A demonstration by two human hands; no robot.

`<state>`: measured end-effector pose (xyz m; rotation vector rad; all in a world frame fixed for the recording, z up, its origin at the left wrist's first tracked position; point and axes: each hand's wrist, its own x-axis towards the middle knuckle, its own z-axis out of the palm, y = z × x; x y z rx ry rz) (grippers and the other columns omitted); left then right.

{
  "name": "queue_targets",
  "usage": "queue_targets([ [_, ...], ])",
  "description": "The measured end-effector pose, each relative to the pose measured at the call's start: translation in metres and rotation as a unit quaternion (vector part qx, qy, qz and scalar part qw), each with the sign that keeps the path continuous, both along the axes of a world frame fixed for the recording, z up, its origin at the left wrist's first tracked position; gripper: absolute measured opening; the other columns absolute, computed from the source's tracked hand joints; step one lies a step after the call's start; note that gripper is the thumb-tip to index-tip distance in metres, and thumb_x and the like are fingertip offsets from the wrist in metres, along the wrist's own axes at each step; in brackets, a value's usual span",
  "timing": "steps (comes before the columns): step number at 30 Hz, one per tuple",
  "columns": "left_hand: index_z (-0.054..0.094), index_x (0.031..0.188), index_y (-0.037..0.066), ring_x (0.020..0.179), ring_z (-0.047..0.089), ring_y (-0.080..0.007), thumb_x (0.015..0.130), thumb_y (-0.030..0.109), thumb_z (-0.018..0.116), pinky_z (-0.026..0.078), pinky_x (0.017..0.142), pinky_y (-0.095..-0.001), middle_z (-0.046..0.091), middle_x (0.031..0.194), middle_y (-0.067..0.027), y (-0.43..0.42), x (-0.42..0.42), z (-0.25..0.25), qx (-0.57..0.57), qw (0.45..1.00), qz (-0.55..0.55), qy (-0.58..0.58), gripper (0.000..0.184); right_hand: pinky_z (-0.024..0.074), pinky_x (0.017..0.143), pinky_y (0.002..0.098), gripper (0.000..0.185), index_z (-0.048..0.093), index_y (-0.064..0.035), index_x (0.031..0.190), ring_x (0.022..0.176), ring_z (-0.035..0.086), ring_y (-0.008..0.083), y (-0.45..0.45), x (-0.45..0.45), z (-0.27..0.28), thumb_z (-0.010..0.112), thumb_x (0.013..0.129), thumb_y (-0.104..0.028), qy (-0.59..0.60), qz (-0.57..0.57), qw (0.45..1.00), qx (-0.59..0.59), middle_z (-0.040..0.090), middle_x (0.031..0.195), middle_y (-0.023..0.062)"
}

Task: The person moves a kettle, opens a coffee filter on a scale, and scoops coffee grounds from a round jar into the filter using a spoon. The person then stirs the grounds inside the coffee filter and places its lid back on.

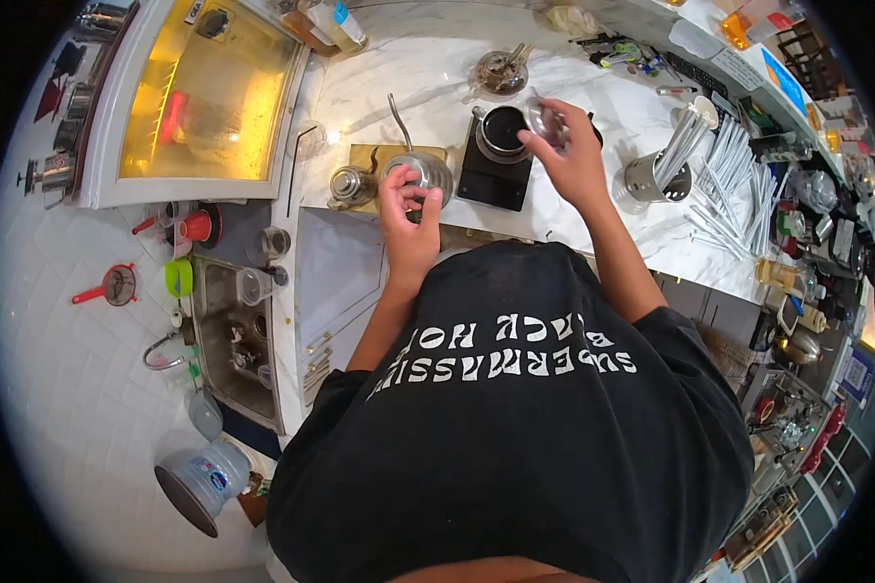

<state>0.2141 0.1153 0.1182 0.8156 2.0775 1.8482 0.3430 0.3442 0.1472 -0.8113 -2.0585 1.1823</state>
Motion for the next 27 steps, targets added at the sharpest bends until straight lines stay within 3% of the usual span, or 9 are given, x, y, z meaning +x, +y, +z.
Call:
queue_targets([
  [1, 0.048, 0.140, 0.001, 0.093, 0.062, -0.0151, 0.095, 0.011, 0.072, 0.051, 0.081, -0.0293, 0.059, 0.126, -0.0133, 0.003, 0.003, 0.001, 0.001, 1.000, 0.003, 0.001, 0.052, 0.0506, 0.095, 0.0395, 0.055, 0.063, -0.0066, 0.130, 0.108, 0.064, 0.0271, 0.004, 0.014, -0.001, 0.084, 0.084, -0.027, 0.006, -0.001, 1.000, 0.029, 0.063, 0.123, 0.0139],
  [4, 0.054, 0.134, 0.002, 0.092, 0.062, -0.0149, 0.095, 0.011, 0.071, 0.050, 0.081, -0.0287, 0.063, 0.120, -0.0112, 0.009, 0.011, 0.001, -0.034, 0.999, -0.004, 0.001, 0.043, 0.0516, 0.092, 0.0396, 0.054, 0.063, -0.0070, 0.130, 0.107, 0.065, 0.0241, 0.002, 0.061, 0.002, 0.084, 0.084, -0.027, 0.029, 0.009, 1.000, -0.006, 0.064, 0.124, 0.0113],
  [6, 0.055, 0.131, 0.000, 0.100, 0.060, -0.0129, 0.099, 0.007, 0.065, 0.048, 0.087, -0.0269, 0.062, 0.117, -0.0091, 0.013, 0.016, -0.005, -0.046, 0.997, -0.035, -0.044, 0.034, 0.0516, 0.091, 0.0398, 0.054, 0.063, -0.0070, 0.129, 0.108, 0.065, 0.0233, 0.000, 0.093, -0.008, 0.084, 0.084, -0.027, 0.000, 0.003, 1.000, -0.016, 0.065, 0.122, 0.0104],
  [12, 0.057, 0.127, 0.000, 0.102, 0.060, -0.0126, 0.101, 0.007, 0.063, 0.049, 0.092, -0.0273, 0.064, 0.114, -0.0071, 0.034, 0.039, -0.016, -0.035, 0.993, -0.064, -0.097, 0.028, 0.0506, 0.091, 0.0394, 0.054, 0.063, -0.0064, 0.127, 0.107, 0.064, 0.0250, -0.009, 0.158, -0.058, 0.085, 0.083, -0.028, -0.080, -0.050, 0.992, -0.088, 0.068, 0.117, 0.0102],
  [16, 0.062, 0.122, 0.002, 0.093, 0.060, -0.0106, 0.099, 0.013, 0.069, 0.049, 0.083, -0.0257, 0.066, 0.109, -0.0040, 0.047, 0.052, -0.031, -0.027, 0.991, -0.079, -0.106, 0.027, 0.0478, 0.098, 0.0444, 0.055, 0.065, -0.0079, 0.125, 0.117, 0.059, 0.0343, -0.003, 0.170, -0.105, 0.086, 0.080, -0.030, -0.132, -0.039, 0.990, 0.018, 0.065, 0.128, 0.0134],
  [18, 0.063, 0.121, 0.003, 0.092, 0.058, -0.0088, 0.099, 0.013, 0.068, 0.048, 0.081, -0.0247, 0.065, 0.106, -0.0025, 0.052, 0.059, -0.033, -0.038, 0.981, -0.108, -0.157, 0.025, 0.0470, 0.099, 0.0458, 0.055, 0.066, -0.0115, 0.126, 0.121, 0.057, 0.0368, -0.001, 0.165, -0.121, 0.085, 0.078, -0.029, -0.233, -0.017, 0.968, 0.092, 0.063, 0.132, 0.0125],
  [23, 0.064, 0.119, 0.003, 0.090, 0.057, -0.0070, 0.100, 0.014, 0.068, 0.046, 0.079, -0.0235, 0.065, 0.103, -0.0011, 0.062, 0.074, -0.034, -0.061, 0.978, -0.132, -0.151, 0.023, 0.0392, 0.104, 0.0548, 0.060, 0.065, -0.0191, 0.129, 0.133, 0.049, 0.0339, -0.003, 0.158, -0.145, 0.086, 0.075, -0.032, -0.256, 0.017, 0.957, 0.136, 0.058, 0.143, 0.0054],
  [27, 0.064, 0.117, 0.004, 0.090, 0.056, -0.0064, 0.100, 0.015, 0.068, 0.045, 0.077, -0.0233, 0.064, 0.101, -0.0003, 0.065, 0.080, -0.038, -0.058, 0.979, -0.131, -0.142, 0.021, 0.0370, 0.105, 0.0538, 0.061, 0.065, -0.0211, 0.130, 0.134, 0.048, 0.0328, -0.001, 0.157, -0.152, 0.086, 0.074, -0.034, -0.262, 0.027, 0.950, 0.169, 0.058, 0.143, 0.0043],
])
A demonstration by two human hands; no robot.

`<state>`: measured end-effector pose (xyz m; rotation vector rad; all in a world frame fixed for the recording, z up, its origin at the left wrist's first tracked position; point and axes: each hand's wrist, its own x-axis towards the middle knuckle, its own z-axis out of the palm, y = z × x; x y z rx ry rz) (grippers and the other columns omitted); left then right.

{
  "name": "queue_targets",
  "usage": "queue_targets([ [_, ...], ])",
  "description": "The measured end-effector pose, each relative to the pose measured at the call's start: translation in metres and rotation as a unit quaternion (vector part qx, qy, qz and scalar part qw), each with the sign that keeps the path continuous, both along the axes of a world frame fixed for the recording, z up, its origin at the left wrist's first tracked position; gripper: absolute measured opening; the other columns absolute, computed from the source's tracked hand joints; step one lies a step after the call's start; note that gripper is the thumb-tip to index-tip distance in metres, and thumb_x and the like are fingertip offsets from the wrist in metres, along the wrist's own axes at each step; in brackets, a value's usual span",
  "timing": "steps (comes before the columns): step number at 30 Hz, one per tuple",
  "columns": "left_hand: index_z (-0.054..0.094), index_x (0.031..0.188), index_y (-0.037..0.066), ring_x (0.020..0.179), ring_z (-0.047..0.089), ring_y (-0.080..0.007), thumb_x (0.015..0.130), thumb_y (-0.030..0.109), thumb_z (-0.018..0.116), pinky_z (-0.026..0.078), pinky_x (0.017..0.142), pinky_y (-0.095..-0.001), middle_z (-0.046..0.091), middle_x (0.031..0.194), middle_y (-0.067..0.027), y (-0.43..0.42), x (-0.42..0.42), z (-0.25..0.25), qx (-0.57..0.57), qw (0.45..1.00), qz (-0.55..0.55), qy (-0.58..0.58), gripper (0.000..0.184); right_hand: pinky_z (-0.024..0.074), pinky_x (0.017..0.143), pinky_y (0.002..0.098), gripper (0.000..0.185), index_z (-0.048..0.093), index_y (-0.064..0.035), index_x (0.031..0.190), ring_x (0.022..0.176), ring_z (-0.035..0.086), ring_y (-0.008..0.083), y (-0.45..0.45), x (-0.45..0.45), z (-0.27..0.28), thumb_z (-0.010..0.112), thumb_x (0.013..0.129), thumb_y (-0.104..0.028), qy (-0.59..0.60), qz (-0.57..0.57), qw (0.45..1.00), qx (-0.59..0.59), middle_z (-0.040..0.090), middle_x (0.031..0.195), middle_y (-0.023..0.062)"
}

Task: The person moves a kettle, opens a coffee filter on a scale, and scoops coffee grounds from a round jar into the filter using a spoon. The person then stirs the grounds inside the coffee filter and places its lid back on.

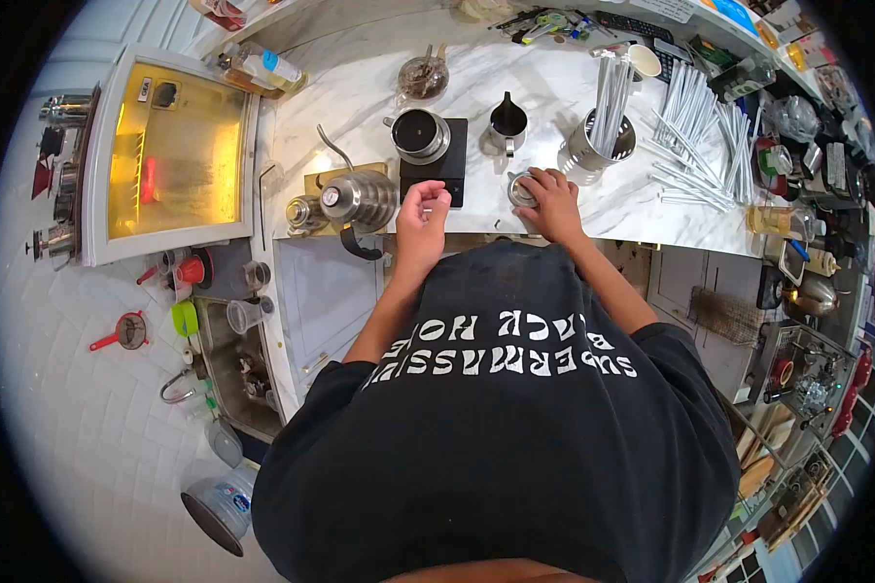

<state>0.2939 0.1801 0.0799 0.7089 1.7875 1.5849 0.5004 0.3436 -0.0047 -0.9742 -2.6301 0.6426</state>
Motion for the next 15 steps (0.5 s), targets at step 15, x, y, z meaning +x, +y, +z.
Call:
queue_targets([
  [15, 0.063, 0.118, 0.002, 0.089, 0.060, -0.0091, 0.101, 0.013, 0.066, 0.049, 0.081, -0.0244, 0.065, 0.101, -0.0026, 0.008, -0.013, 0.003, 0.016, 0.999, 0.012, 0.028, 0.021, 0.0340, 0.107, 0.0519, 0.065, 0.065, -0.0262, 0.136, 0.137, 0.047, 0.0309, 0.005, 0.013, -0.015, 0.082, 0.077, -0.046, 0.026, 0.045, 0.998, 0.029, 0.056, 0.148, 0.0001],
])
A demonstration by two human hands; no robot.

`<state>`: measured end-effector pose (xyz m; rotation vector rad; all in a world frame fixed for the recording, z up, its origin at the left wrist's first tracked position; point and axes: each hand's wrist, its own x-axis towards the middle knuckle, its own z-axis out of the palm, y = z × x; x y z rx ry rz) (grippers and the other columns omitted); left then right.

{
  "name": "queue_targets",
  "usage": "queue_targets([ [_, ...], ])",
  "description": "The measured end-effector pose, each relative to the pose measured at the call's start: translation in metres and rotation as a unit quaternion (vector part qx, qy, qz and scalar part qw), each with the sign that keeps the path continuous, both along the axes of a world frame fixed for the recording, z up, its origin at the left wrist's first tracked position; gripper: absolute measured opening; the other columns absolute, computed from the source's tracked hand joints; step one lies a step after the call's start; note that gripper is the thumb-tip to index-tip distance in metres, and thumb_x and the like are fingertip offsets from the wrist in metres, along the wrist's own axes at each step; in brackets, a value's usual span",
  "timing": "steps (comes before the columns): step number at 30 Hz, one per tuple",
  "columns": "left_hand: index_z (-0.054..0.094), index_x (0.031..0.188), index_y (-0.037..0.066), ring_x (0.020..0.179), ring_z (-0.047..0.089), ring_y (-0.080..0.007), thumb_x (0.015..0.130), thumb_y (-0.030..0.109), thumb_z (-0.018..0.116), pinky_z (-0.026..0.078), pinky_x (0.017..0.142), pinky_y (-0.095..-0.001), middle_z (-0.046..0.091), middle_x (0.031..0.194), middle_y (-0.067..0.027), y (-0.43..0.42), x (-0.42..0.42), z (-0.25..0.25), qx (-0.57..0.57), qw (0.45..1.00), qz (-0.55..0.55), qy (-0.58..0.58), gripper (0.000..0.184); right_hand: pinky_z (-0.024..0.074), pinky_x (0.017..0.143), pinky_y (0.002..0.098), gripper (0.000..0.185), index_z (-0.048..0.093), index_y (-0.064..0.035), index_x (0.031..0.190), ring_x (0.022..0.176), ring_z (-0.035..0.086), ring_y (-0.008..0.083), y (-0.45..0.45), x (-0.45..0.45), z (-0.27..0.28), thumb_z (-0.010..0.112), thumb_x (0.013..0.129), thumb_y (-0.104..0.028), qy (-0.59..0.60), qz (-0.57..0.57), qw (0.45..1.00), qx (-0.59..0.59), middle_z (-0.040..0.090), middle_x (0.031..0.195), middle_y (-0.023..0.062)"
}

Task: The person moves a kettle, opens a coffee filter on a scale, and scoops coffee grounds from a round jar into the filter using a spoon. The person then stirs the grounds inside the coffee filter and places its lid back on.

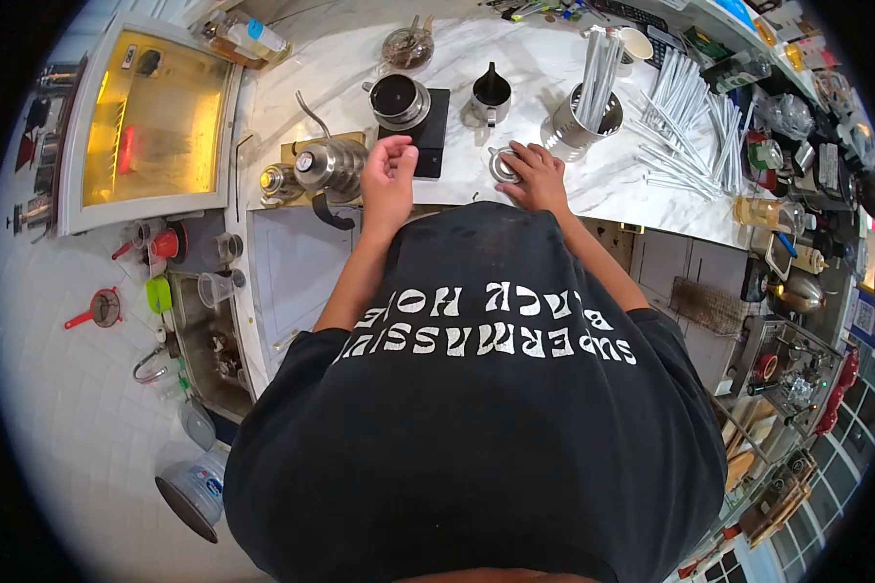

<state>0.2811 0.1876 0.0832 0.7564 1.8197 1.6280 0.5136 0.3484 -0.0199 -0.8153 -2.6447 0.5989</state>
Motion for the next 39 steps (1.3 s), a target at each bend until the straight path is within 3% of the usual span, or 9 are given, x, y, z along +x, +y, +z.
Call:
queue_targets([
  [3, 0.065, 0.114, 0.002, 0.089, 0.059, -0.0067, 0.101, 0.016, 0.066, 0.049, 0.078, -0.0240, 0.067, 0.102, -0.0021, 0.004, -0.025, 0.009, 0.083, 0.989, 0.108, 0.061, 0.019, 0.0322, 0.110, 0.0496, 0.071, 0.063, -0.0206, 0.139, 0.138, 0.046, 0.0323, -0.001, 0.001, 0.004, 0.082, 0.077, -0.049, -0.009, -0.005, 1.000, 0.002, 0.056, 0.151, 0.0016],
  [6, 0.067, 0.122, 0.005, 0.090, 0.064, -0.0161, 0.101, 0.015, 0.063, 0.052, 0.081, -0.0313, 0.069, 0.106, -0.0074, 0.012, -0.070, 0.027, -0.003, 0.970, 0.112, 0.217, 0.024, 0.0324, 0.111, 0.0501, 0.071, 0.063, -0.0181, 0.139, 0.136, 0.049, 0.0333, -0.003, -0.001, 0.004, 0.083, 0.078, -0.047, 0.044, -0.027, 0.998, -0.029, 0.060, 0.147, 0.0031],
  [7, 0.067, 0.122, 0.005, 0.090, 0.064, -0.0161, 0.101, 0.015, 0.063, 0.052, 0.081, -0.0313, 0.069, 0.106, -0.0074, 0.016, -0.083, 0.031, -0.006, 0.969, 0.117, 0.217, 0.024, 0.0374, 0.110, 0.0488, 0.070, 0.061, -0.0117, 0.140, 0.131, 0.052, 0.0363, -0.003, -0.001, 0.006, 0.084, 0.080, -0.040, 0.048, -0.030, 0.998, -0.030, 0.063, 0.141, 0.0077],
  [12, 0.067, 0.129, 0.012, 0.093, 0.066, -0.0245, 0.099, 0.018, 0.061, 0.054, 0.083, -0.0368, 0.068, 0.114, -0.0146, 0.039, -0.128, 0.021, -0.074, 0.935, -0.094, 0.333, 0.031, 0.0453, 0.105, 0.0460, 0.071, 0.057, -0.0022, 0.140, 0.127, 0.055, 0.0405, -0.005, 0.005, 0.018, 0.083, 0.083, -0.037, 0.103, -0.058, 0.991, -0.068, 0.062, 0.140, 0.0193],
  [15, 0.067, 0.130, 0.012, 0.091, 0.066, -0.0227, 0.102, 0.021, 0.059, 0.054, 0.082, -0.0360, 0.070, 0.108, -0.0125, 0.045, -0.132, 0.016, -0.080, 0.948, -0.108, 0.290, 0.030, 0.0455, 0.104, 0.0461, 0.067, 0.054, -0.0008, 0.142, 0.121, 0.057, 0.0412, -0.015, 0.011, 0.024, 0.081, 0.088, -0.029, 0.147, -0.116, 0.979, -0.076, 0.062, 0.135, 0.0229],
  [20, 0.066, 0.131, 0.013, 0.087, 0.066, -0.0197, 0.104, 0.023, 0.057, 0.054, 0.080, -0.0342, 0.071, 0.101, -0.0097, 0.054, -0.148, 0.011, -0.112, 0.961, -0.137, 0.214, 0.030, 0.0459, 0.104, 0.0427, 0.064, 0.052, -0.0031, 0.146, 0.125, 0.058, 0.0365, -0.033, 0.023, 0.018, 0.077, 0.092, -0.027, 0.164, -0.180, 0.967, -0.076, 0.060, 0.139, 0.0210],
  [28, 0.069, 0.124, 0.012, 0.082, 0.067, -0.0195, 0.098, 0.023, 0.067, 0.055, 0.078, -0.0340, 0.074, 0.099, -0.0084, 0.059, -0.174, -0.002, -0.111, 0.936, -0.196, 0.269, 0.028, 0.0500, 0.098, 0.0446, 0.065, 0.049, -0.0072, 0.149, 0.125, 0.060, 0.0294, -0.074, 0.003, 0.034, 0.075, 0.095, -0.030, 0.190, -0.243, 0.936, -0.171, 0.056, 0.145, 0.0141],
  [35, 0.074, 0.122, 0.016, 0.077, 0.065, -0.0161, 0.095, 0.023, 0.071, 0.054, 0.072, -0.0325, 0.075, 0.100, -0.0070, 0.056, -0.183, 0.009, -0.069, 0.925, -0.227, 0.297, 0.028, 0.0504, 0.096, 0.0421, 0.059, 0.053, -0.0092, 0.146, 0.121, 0.061, 0.0262, -0.118, -0.032, 0.057, 0.075, 0.095, -0.029, 0.186, -0.246, 0.939, -0.155, 0.059, 0.142, 0.0120],
  [39, 0.074, 0.123, 0.016, 0.081, 0.064, -0.0156, 0.096, 0.023, 0.071, 0.054, 0.078, -0.0309, 0.074, 0.101, -0.0044, 0.058, -0.196, 0.015, -0.049, 0.900, -0.273, 0.336, 0.028, 0.0505, 0.096, 0.0413, 0.059, 0.053, -0.0095, 0.146, 0.120, 0.062, 0.0262, -0.143, -0.041, 0.055, 0.075, 0.095, -0.028, 0.183, -0.283, 0.928, -0.156, 0.061, 0.140, 0.0126],
])
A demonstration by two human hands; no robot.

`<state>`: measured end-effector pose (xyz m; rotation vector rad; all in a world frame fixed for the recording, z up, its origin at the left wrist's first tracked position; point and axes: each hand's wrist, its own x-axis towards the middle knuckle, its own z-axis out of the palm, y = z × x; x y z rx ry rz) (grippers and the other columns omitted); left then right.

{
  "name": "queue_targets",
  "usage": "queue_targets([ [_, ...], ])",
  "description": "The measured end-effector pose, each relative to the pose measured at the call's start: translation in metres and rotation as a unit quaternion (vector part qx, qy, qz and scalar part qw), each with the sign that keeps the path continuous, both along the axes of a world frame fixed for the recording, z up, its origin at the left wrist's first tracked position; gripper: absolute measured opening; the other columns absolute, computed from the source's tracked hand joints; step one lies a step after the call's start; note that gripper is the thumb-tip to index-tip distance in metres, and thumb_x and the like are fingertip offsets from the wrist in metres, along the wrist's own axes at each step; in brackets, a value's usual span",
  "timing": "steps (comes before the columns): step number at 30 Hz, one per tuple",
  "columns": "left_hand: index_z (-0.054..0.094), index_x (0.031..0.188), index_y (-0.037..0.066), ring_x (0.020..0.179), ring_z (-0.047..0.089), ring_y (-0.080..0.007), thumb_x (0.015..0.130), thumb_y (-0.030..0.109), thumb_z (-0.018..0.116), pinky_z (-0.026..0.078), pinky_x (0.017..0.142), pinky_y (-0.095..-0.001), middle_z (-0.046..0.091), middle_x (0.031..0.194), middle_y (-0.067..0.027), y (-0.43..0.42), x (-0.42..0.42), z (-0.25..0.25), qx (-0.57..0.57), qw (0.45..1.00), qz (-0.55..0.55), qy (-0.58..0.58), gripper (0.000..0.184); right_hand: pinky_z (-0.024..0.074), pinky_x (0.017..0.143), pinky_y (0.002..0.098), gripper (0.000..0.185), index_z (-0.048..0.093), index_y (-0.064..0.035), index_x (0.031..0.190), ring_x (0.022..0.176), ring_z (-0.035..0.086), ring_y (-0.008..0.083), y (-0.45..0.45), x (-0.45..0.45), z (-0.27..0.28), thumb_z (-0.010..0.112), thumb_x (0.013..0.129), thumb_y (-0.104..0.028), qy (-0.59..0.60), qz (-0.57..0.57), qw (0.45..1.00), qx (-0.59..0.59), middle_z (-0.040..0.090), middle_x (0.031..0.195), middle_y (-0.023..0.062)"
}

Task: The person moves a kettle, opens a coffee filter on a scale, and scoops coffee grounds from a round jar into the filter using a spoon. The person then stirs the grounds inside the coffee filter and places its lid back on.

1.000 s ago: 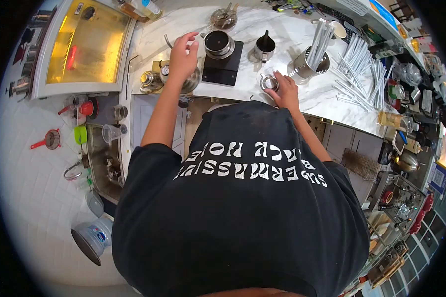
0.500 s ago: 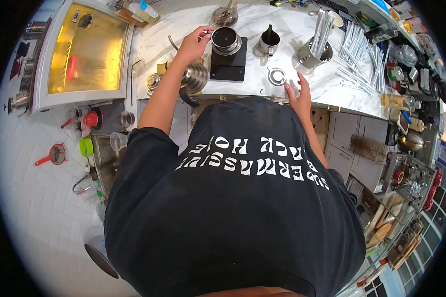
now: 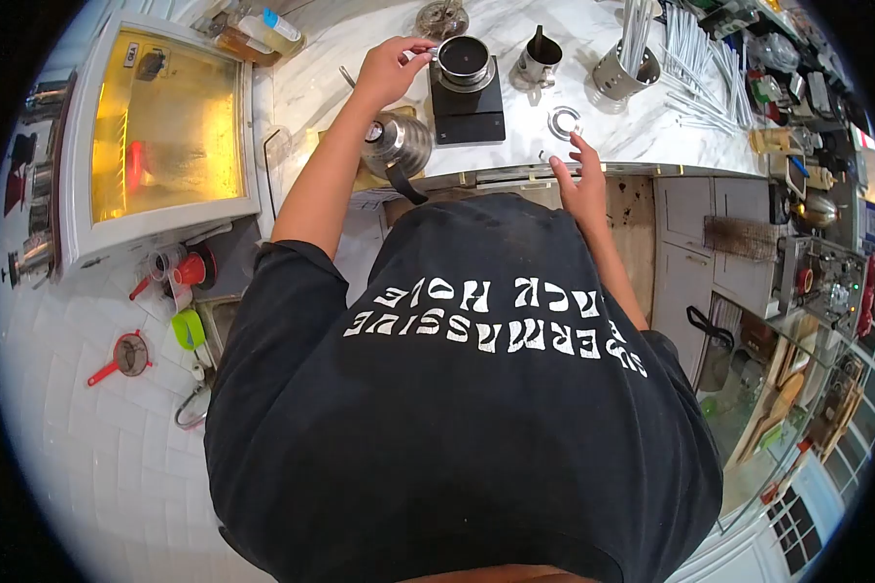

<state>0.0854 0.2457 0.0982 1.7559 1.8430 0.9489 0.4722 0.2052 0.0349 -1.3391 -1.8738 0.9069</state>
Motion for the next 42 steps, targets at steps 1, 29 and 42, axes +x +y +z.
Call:
queue_targets([
  [1, 0.074, 0.122, 0.017, 0.081, 0.064, -0.0155, 0.095, 0.024, 0.072, 0.054, 0.078, -0.0309, 0.074, 0.101, -0.0037, 0.002, -0.003, 0.000, -0.005, 1.000, -0.006, 0.007, 0.028, 0.0504, 0.095, 0.0409, 0.059, 0.053, -0.0094, 0.147, 0.119, 0.062, 0.0258, -0.007, -0.002, 0.003, 0.075, 0.095, -0.028, 0.008, -0.006, 1.000, -0.012, 0.061, 0.140, 0.0128],
  [29, 0.065, 0.130, 0.009, 0.085, 0.065, -0.0174, 0.092, 0.022, 0.076, 0.054, 0.076, -0.0313, 0.070, 0.109, -0.0093, -0.036, 0.015, 0.009, 0.076, 0.975, 0.117, -0.171, 0.041, 0.0502, 0.096, 0.0389, 0.047, 0.058, -0.0028, 0.139, 0.109, 0.065, 0.0278, -0.021, -0.044, 0.020, 0.065, 0.101, -0.029, 0.069, -0.060, 0.995, -0.045, 0.066, 0.126, 0.0182],
  [42, 0.062, 0.129, 0.003, 0.090, 0.057, -0.0061, 0.097, 0.016, 0.071, 0.045, 0.075, -0.0212, 0.066, 0.107, -0.0014, -0.121, 0.102, 0.025, 0.012, 0.918, 0.164, -0.360, 0.035, 0.0525, 0.090, 0.0426, 0.050, 0.060, -0.0072, 0.137, 0.104, 0.065, 0.0333, 0.149, -0.057, 0.040, 0.070, 0.096, -0.035, 0.001, 0.001, 1.000, 0.013, 0.066, 0.119, 0.0209],
])
